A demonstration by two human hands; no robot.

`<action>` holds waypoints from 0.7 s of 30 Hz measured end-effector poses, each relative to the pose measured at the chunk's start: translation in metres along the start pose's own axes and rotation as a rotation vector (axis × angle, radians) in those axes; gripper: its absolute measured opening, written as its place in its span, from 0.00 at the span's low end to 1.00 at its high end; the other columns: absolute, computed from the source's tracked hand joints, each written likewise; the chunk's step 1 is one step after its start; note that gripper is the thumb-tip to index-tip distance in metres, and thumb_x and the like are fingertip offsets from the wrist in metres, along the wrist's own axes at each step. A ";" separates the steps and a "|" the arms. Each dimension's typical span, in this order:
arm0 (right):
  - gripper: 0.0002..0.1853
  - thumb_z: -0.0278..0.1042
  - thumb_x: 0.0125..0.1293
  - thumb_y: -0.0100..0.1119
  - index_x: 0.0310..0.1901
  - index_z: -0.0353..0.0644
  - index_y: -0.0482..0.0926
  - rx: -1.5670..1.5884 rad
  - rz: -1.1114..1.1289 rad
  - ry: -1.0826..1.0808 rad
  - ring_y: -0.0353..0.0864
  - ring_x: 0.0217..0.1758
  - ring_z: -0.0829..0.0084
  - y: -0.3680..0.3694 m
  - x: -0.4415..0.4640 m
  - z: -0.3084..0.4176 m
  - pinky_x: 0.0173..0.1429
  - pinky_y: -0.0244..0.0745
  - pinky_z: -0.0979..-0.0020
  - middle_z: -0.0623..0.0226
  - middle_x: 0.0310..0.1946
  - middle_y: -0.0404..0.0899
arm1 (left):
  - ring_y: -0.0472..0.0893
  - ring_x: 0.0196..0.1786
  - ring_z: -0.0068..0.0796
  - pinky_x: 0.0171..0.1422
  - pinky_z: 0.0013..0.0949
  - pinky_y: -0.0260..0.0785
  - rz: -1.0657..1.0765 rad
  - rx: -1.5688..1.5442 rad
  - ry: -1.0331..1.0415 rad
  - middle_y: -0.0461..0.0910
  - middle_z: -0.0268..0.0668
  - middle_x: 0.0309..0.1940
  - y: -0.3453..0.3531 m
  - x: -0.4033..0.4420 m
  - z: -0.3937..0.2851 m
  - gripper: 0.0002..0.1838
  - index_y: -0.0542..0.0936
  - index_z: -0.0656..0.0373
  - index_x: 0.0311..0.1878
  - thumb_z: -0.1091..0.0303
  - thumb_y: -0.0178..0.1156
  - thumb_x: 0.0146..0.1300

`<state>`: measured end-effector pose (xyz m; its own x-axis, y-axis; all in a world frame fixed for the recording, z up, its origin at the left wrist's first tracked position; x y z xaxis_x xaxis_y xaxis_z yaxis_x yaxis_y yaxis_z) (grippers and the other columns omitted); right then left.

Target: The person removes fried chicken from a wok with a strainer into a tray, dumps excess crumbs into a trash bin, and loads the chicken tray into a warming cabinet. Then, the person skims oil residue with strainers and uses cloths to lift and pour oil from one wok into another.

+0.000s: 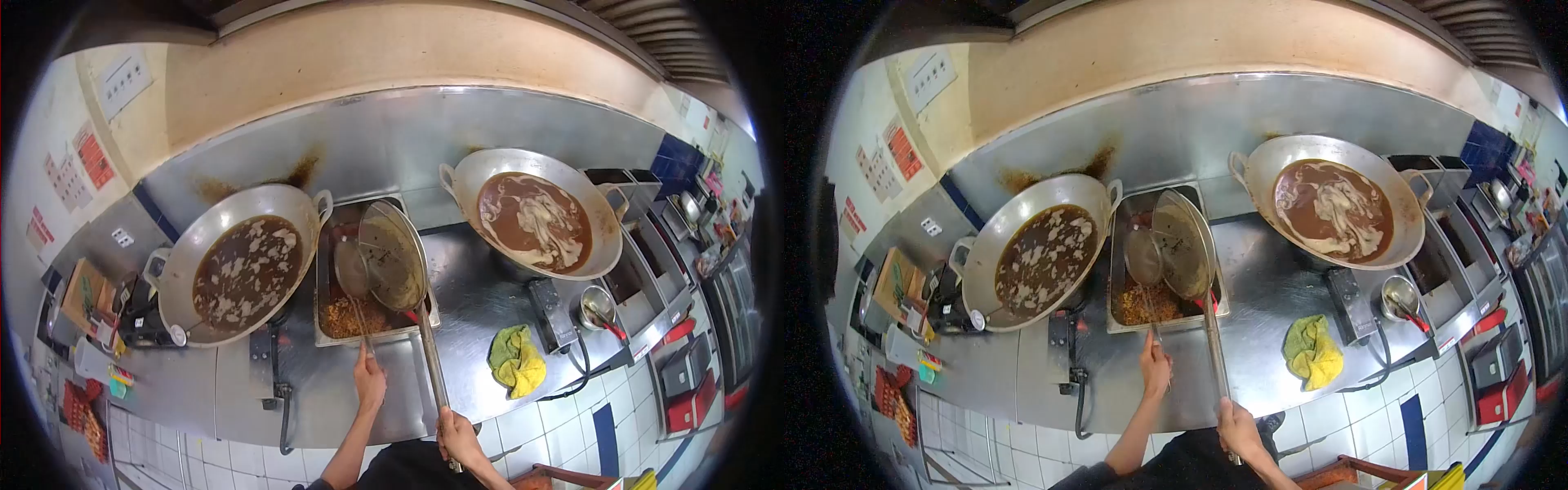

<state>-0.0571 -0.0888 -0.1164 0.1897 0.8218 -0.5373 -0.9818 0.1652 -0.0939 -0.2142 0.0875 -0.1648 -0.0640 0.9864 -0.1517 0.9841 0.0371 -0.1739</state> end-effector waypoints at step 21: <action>0.29 0.58 0.76 0.34 0.29 0.37 0.68 0.043 -0.006 -0.038 0.66 0.09 0.76 0.006 -0.009 -0.003 0.15 0.63 0.73 0.69 0.12 0.64 | 0.68 0.19 0.20 0.26 0.29 0.64 0.027 0.100 0.046 0.65 0.28 0.16 -0.003 0.003 0.009 0.24 0.63 0.61 0.71 0.66 0.41 0.74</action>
<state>-0.0645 -0.0963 -0.1146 0.1970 0.8408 -0.5042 -0.9793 0.1931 -0.0607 -0.2193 0.0888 -0.1739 -0.0276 0.9931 -0.1137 0.9638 -0.0037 -0.2666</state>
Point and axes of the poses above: each hand's wrist, its own x-axis towards the middle knuckle, its own y-axis out of the palm, z = x × y, the point moved 7 cm from there along x, towards the middle knuckle
